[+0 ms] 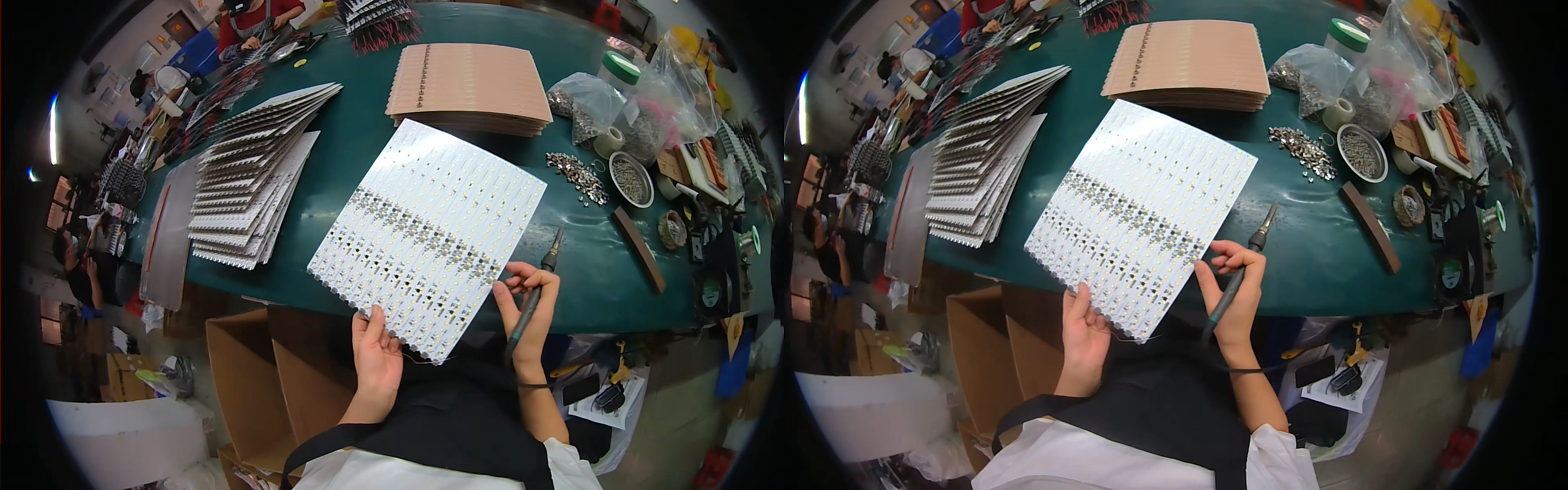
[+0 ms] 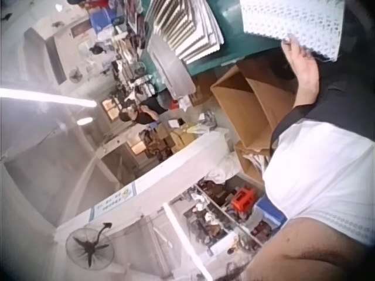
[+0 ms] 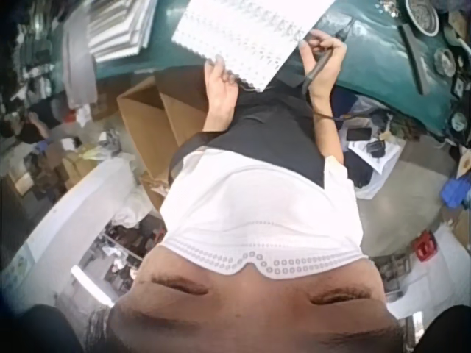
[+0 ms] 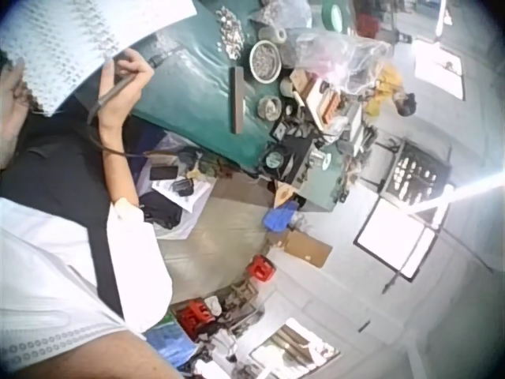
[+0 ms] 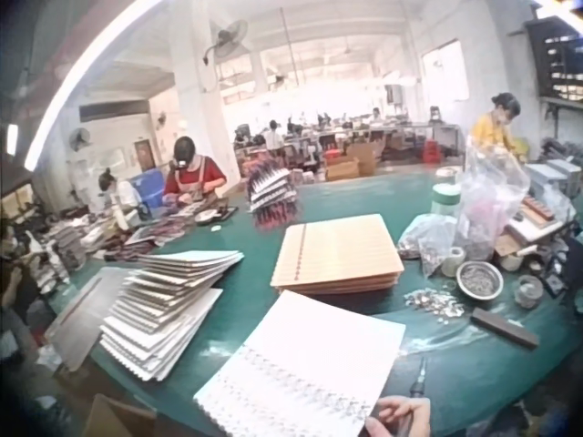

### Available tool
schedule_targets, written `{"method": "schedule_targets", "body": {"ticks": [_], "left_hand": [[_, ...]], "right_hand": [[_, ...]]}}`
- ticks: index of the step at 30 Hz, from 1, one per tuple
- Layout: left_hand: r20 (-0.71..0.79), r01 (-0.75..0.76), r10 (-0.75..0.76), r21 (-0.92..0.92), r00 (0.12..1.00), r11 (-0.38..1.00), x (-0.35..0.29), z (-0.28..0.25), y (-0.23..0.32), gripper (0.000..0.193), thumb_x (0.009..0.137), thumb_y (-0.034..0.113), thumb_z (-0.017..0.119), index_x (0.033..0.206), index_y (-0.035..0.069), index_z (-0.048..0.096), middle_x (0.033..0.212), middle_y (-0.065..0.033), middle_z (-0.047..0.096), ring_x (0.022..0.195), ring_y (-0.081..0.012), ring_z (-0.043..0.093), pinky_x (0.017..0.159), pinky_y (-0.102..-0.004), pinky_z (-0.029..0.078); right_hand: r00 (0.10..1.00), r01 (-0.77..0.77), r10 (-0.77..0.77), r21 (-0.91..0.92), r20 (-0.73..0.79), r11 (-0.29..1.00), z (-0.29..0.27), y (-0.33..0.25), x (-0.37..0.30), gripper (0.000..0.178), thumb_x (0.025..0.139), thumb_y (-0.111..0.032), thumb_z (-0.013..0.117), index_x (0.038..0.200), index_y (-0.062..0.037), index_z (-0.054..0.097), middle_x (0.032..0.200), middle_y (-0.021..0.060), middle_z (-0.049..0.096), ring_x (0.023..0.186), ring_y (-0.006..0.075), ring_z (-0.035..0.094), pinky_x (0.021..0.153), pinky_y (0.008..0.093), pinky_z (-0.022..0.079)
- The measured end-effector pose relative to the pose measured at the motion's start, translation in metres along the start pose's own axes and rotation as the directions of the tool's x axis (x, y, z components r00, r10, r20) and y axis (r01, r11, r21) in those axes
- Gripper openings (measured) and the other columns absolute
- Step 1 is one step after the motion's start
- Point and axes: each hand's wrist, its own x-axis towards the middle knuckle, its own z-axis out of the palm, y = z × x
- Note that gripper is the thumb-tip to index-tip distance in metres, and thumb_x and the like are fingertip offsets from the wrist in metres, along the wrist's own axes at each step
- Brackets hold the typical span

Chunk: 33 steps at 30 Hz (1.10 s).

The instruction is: The person picks up circuit board panels, turns them over on the table, and solders the components along the edge using a soldering iron.

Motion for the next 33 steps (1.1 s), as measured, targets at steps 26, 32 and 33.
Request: {"method": "schedule_targets", "body": {"ticks": [26, 32, 33], "left_hand": [[0.304, 0.436, -0.389, -0.105, 0.870, 0.894, -0.016, 0.008, 0.001, 0.013, 0.101, 0.010, 0.049, 0.111, 0.002, 0.051, 0.094, -0.0037, 0.053, 0.061, -0.0067, 0.036, 0.055, -0.0229, 0.032], [0.308, 0.521, -0.472, -0.098, 0.826, 0.848, -0.014, 0.013, -0.001, 0.021, 0.101, 0.008, 0.045, 0.119, -0.003, 0.052, 0.114, -0.0080, 0.054, 0.065, -0.0063, 0.037, 0.060, -0.0229, 0.035], [0.307, 0.515, -0.466, -0.102, 0.830, 0.851, -0.013, 0.011, -0.002, 0.021, 0.101, 0.008, 0.045, 0.119, -0.003, 0.052, 0.114, -0.0080, 0.054, 0.065, -0.0063, 0.037, 0.060, -0.0229, 0.035]], "right_hand": [[0.974, -0.220, 0.226, 0.330, 0.021, 0.918, -0.011, 0.009, 0.057, 0.032, 0.089, 0.007, 0.062, 0.109, -0.0046, 0.039, 0.110, 0.0136, 0.055, 0.090, 0.0122, 0.060, 0.081, 0.0241, 0.050], [0.970, -0.236, 0.245, 0.280, 0.003, 0.931, -0.008, 0.011, 0.063, 0.031, 0.090, 0.005, 0.061, 0.110, -0.0038, 0.039, 0.113, 0.0167, 0.056, 0.089, 0.0130, 0.063, 0.078, 0.0250, 0.052], [0.970, -0.234, 0.241, 0.283, 0.010, 0.930, -0.008, 0.013, 0.064, 0.031, 0.090, 0.005, 0.061, 0.110, -0.0038, 0.039, 0.113, 0.0167, 0.056, 0.089, 0.0130, 0.063, 0.078, 0.0250, 0.052]]}}
